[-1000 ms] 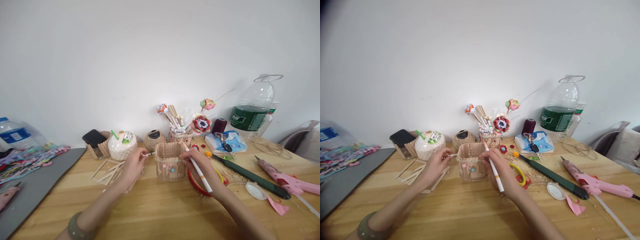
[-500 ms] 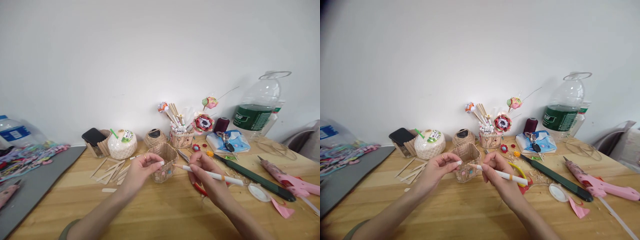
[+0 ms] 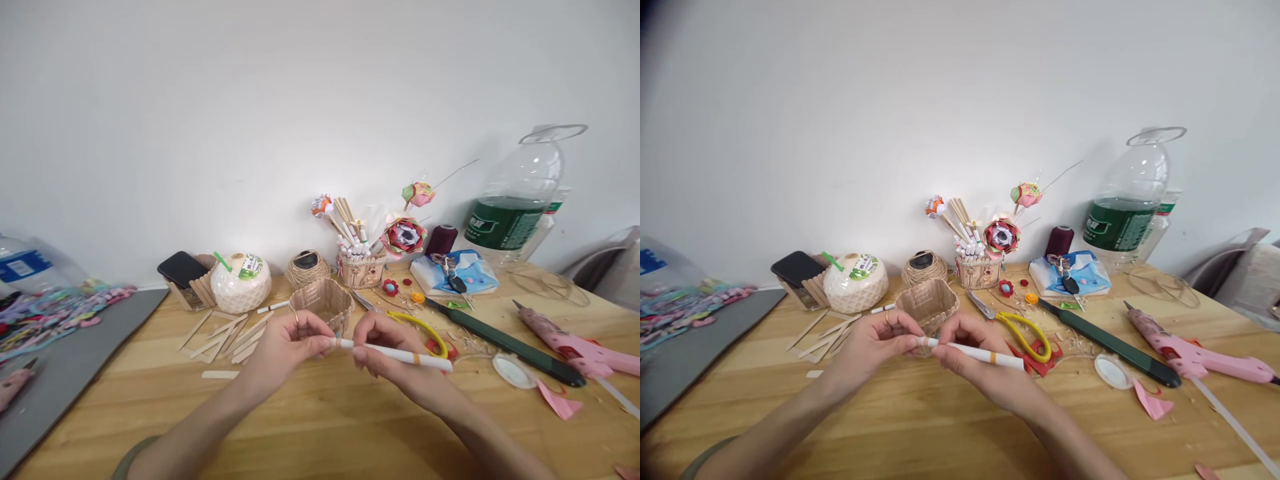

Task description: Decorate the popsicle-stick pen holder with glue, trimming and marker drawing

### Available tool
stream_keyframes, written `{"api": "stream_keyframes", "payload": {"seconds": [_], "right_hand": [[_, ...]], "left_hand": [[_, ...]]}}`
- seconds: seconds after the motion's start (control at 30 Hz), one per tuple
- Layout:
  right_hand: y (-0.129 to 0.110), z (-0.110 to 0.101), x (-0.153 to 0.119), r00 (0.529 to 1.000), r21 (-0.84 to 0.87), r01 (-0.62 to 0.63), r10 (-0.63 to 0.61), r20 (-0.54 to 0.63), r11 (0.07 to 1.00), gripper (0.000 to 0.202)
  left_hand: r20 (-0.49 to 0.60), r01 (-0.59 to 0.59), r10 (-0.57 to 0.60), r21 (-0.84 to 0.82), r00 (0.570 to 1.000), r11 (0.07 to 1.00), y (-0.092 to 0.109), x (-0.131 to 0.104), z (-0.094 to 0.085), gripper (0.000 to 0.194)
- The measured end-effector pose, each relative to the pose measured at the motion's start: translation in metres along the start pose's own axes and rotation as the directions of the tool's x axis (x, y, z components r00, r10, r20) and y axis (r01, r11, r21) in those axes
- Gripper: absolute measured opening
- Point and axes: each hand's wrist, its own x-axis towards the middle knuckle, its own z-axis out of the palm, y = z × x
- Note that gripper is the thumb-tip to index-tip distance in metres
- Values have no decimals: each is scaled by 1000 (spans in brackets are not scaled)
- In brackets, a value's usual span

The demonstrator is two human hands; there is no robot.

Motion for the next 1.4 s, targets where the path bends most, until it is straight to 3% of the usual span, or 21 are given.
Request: {"api": "stream_keyframes", "payload": {"seconds": [0.17,0.27,0.4,0.53,0.63,0.73,0.9,1.07,1.17,1.23,1.27,1.33,1.4], "right_hand": [[2,-1,4,997,264,16,-35,66,964,16],[3,2,4,981,413,28,-105,164,910,32],[7,16,1,956,481,-92,-58,287,872,45],[13,33,-5,969,482,-138,16,247,865,27],[15,42,-10,983,497,-112,22,183,860,20],[17,48,-17,991,493,-76,10,135,867,23],[21,52,-23,989,504,-116,54,136,856,21],[6,53,-18,988,430,-100,38,150,897,32],[-6,42,-15,998,323,-59,49,38,945,27],[-10,25,-11,989,237,8,28,-148,971,31],[-11,13,-10,945,145,85,-34,-327,986,33],[-14,-12,-5,879,83,129,-75,-472,988,32],[-17,-36,1,764,-92,127,-157,-626,988,27]], "left_hand": [[73,-42,44,-17,996,999,6,-1,-7,13],[96,-110,112,-28,989,994,9,-6,-9,19],[70,-84,92,-112,993,990,9,-17,2,36],[-132,-80,46,-262,990,962,3,-26,19,38],[-232,-129,65,-276,971,952,-2,-30,26,35],[-222,-115,56,-258,973,959,-6,-34,31,37],[-213,-92,53,-179,976,979,-9,-38,36,42],[-179,-85,46,-219,983,972,-13,-38,36,41],[-185,-163,129,-186,974,969,-15,-34,30,36],[-238,-269,250,-47,938,962,-15,-30,25,34],[-263,-318,321,53,910,946,-15,-28,22,31],[-251,-375,434,250,865,892,-13,-23,15,23],[-210,-402,509,401,834,823,-12,-16,9,16]]}}
